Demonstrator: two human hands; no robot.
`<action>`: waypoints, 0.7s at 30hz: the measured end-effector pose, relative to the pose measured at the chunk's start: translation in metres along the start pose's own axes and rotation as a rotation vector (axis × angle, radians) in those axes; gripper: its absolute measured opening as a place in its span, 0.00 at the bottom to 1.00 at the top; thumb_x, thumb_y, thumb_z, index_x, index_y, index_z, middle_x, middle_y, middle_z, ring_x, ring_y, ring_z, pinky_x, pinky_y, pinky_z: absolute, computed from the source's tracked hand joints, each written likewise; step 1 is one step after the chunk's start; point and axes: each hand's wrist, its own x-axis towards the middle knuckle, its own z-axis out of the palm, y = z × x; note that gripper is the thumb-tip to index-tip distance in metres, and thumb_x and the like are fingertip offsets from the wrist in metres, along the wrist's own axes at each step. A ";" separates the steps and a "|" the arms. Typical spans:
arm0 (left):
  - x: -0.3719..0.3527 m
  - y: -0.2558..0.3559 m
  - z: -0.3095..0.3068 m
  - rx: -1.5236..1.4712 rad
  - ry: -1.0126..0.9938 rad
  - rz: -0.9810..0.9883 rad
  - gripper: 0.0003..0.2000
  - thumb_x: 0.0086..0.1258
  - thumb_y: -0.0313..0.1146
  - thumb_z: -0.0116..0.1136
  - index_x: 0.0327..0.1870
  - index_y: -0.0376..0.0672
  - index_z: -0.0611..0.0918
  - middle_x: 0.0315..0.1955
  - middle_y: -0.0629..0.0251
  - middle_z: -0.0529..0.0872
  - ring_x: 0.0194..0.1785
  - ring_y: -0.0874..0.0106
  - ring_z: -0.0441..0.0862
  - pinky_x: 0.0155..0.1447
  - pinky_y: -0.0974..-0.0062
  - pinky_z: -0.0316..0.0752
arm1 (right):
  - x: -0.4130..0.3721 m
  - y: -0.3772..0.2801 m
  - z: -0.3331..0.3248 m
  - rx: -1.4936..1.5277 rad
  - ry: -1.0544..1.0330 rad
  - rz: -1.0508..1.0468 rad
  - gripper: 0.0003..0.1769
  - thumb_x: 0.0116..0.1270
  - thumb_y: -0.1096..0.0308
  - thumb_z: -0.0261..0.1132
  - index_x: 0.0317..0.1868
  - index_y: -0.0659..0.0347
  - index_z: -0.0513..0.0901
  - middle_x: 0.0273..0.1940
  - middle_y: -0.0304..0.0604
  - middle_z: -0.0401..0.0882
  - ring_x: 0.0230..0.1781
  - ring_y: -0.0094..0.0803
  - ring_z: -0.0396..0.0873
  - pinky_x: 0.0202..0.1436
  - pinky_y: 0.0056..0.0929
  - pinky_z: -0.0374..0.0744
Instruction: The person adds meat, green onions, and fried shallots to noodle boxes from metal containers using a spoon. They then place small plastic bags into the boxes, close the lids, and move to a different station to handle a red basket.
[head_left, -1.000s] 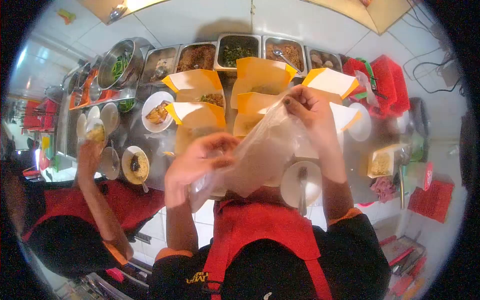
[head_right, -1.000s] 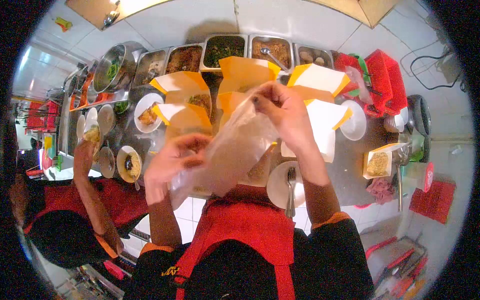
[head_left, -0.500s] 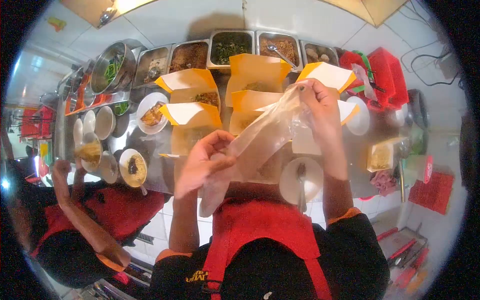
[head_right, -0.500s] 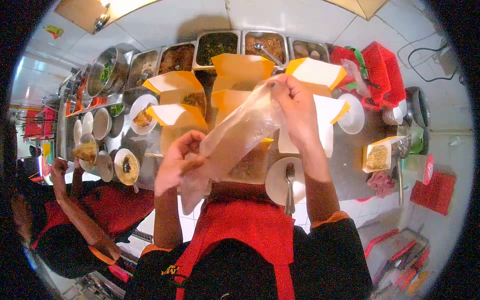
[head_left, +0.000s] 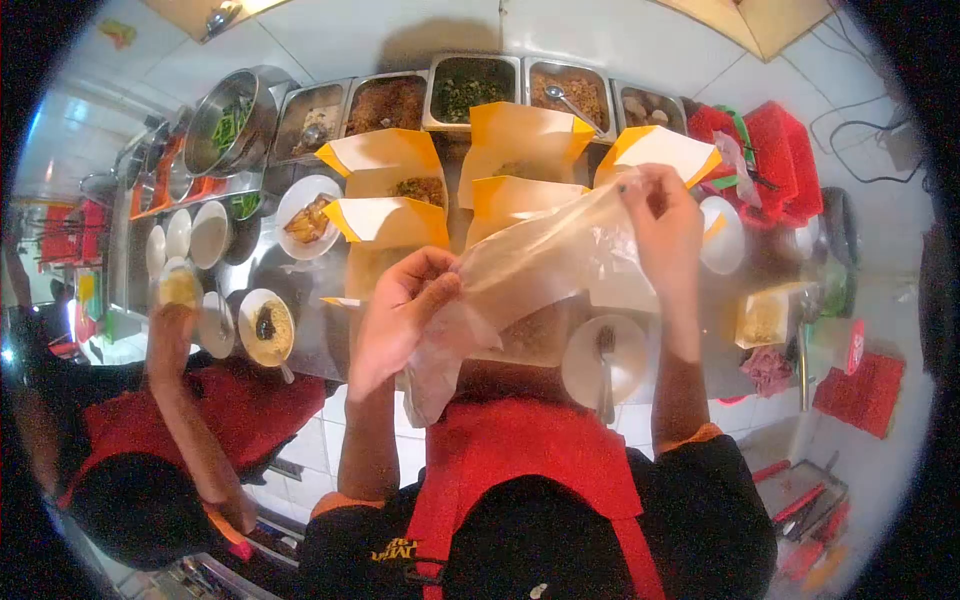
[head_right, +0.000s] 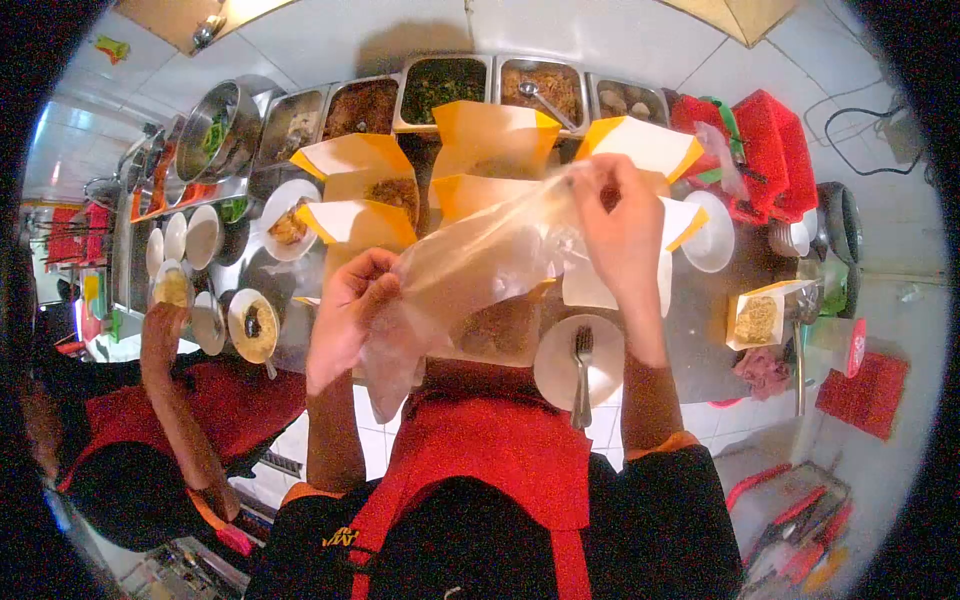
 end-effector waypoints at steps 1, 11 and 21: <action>0.000 0.002 0.001 0.009 0.013 0.009 0.06 0.73 0.28 0.57 0.45 0.36 0.80 0.35 0.71 0.82 0.41 0.81 0.77 0.50 0.81 0.71 | -0.004 -0.011 -0.003 0.001 -0.002 0.000 0.09 0.66 0.69 0.65 0.46 0.61 0.80 0.37 0.39 0.81 0.36 0.25 0.77 0.43 0.25 0.75; 0.012 0.017 0.003 -0.033 -0.122 -0.001 0.08 0.75 0.31 0.57 0.47 0.36 0.80 0.34 0.72 0.80 0.40 0.83 0.75 0.48 0.84 0.70 | -0.021 -0.060 0.031 -0.253 -0.456 -0.925 0.25 0.52 0.70 0.72 0.53 0.53 0.79 0.57 0.41 0.78 0.63 0.44 0.73 0.63 0.43 0.71; 0.003 0.031 0.002 0.029 -0.081 0.102 0.18 0.62 0.29 0.67 0.53 0.38 0.80 0.45 0.67 0.83 0.48 0.78 0.78 0.55 0.78 0.72 | -0.023 -0.043 0.045 0.051 -0.477 -0.569 0.14 0.62 0.72 0.67 0.48 0.61 0.75 0.38 0.52 0.77 0.41 0.46 0.79 0.45 0.38 0.76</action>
